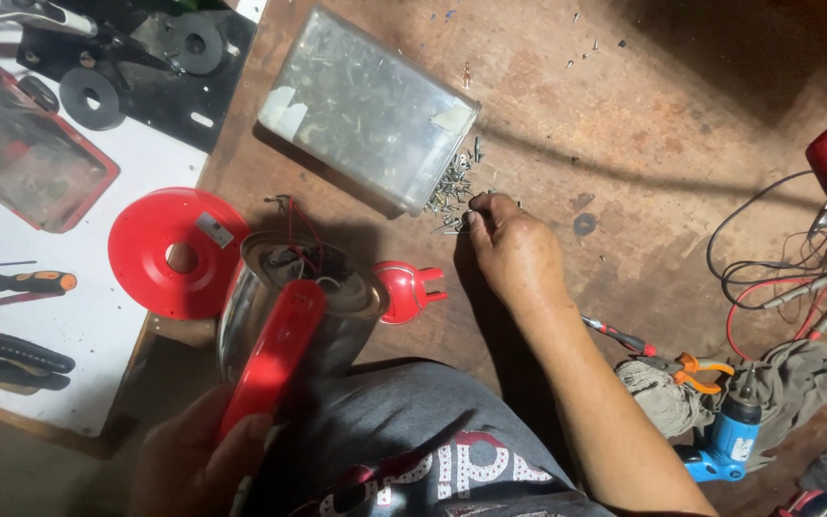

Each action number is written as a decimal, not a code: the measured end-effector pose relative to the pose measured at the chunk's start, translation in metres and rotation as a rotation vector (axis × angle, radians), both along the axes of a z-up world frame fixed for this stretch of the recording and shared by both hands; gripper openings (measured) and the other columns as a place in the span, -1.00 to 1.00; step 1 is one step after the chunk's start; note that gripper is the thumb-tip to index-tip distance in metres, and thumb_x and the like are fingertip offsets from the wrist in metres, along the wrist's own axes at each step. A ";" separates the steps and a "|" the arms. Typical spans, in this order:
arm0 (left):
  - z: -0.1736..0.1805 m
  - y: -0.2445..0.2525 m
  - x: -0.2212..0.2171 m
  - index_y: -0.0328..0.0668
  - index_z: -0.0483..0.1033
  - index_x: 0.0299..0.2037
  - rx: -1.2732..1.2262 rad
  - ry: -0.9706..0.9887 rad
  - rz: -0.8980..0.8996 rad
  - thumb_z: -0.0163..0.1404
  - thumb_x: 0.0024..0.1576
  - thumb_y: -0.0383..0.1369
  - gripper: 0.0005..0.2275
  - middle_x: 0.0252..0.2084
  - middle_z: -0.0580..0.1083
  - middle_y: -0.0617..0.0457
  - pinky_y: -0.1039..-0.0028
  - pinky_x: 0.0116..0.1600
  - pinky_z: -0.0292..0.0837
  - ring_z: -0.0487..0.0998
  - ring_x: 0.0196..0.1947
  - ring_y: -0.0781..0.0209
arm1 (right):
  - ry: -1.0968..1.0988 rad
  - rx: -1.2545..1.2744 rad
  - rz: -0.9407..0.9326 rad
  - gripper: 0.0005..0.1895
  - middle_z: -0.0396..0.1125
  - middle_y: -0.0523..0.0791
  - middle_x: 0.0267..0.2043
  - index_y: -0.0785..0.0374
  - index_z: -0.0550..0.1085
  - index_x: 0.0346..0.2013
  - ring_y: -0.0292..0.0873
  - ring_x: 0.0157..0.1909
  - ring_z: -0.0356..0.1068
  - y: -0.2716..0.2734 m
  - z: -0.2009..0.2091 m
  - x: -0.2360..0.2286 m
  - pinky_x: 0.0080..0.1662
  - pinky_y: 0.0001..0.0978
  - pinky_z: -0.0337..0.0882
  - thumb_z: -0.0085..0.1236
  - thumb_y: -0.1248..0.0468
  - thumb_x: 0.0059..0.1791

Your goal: The person assembles a red electric kettle by attaching the handle to the stainless steel body. They select screws from a container, place them into the handle's mounting holes, and use a blue cordless drill to fasten the handle securely to the kettle.

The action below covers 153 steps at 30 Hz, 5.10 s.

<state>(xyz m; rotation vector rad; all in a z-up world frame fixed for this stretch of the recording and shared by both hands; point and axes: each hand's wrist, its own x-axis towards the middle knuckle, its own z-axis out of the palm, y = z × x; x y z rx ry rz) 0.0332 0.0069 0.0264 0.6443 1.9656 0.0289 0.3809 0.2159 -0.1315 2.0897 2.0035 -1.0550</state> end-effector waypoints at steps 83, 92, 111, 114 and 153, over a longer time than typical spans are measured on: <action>0.037 0.023 0.034 -0.17 0.68 -0.34 0.155 -0.095 0.088 0.10 0.32 -0.09 -0.67 -0.58 0.60 -0.06 0.23 -0.21 0.47 0.59 -0.48 0.08 | 0.970 -0.137 -0.218 -0.91 0.60 -0.08 -0.15 0.19 0.51 -0.08 -0.22 -0.24 0.58 -0.081 0.039 0.064 -0.06 -0.43 0.59 0.25 0.29 0.29; 0.039 -0.010 0.083 -0.37 0.64 -0.18 0.529 -0.414 0.668 0.10 0.47 -0.08 -0.59 -0.56 0.50 -0.19 0.25 -0.48 0.59 0.57 -0.61 0.01 | 1.023 -0.120 -0.226 -0.90 0.67 0.04 -0.15 0.36 0.56 0.03 -0.13 -0.15 0.66 -0.167 0.038 0.092 0.03 -0.20 0.68 0.28 0.37 0.26; -0.042 -0.092 0.181 -0.26 0.58 0.02 0.495 -0.827 1.278 0.21 0.40 0.15 -0.48 -0.29 0.56 -0.03 -0.03 0.00 0.75 0.69 -0.30 0.00 | 1.121 0.017 0.278 -0.87 0.50 0.15 0.60 0.27 0.58 -0.17 0.21 0.69 0.36 -0.242 0.118 0.121 0.55 0.19 0.33 0.38 0.30 0.18; -0.071 -0.099 0.182 -0.26 0.55 0.05 0.496 -0.863 1.325 0.25 0.39 0.13 -0.48 -0.24 0.56 -0.02 0.03 0.01 0.75 0.70 -0.27 0.05 | 1.066 0.021 0.343 -0.87 0.54 0.17 0.55 0.28 0.57 -0.20 0.28 0.62 0.46 -0.243 0.124 0.130 0.50 0.28 0.38 0.36 0.31 0.17; 0.032 -0.162 0.257 0.03 0.01 0.85 0.900 -0.581 0.683 0.45 0.04 -0.65 0.14 0.34 0.57 -0.46 0.11 0.36 0.72 0.63 0.39 -0.20 | 0.855 0.331 0.858 -0.84 0.66 -0.07 0.33 0.07 0.59 -0.11 0.15 0.49 0.56 -0.242 0.134 0.121 0.53 0.44 0.31 0.29 0.08 0.24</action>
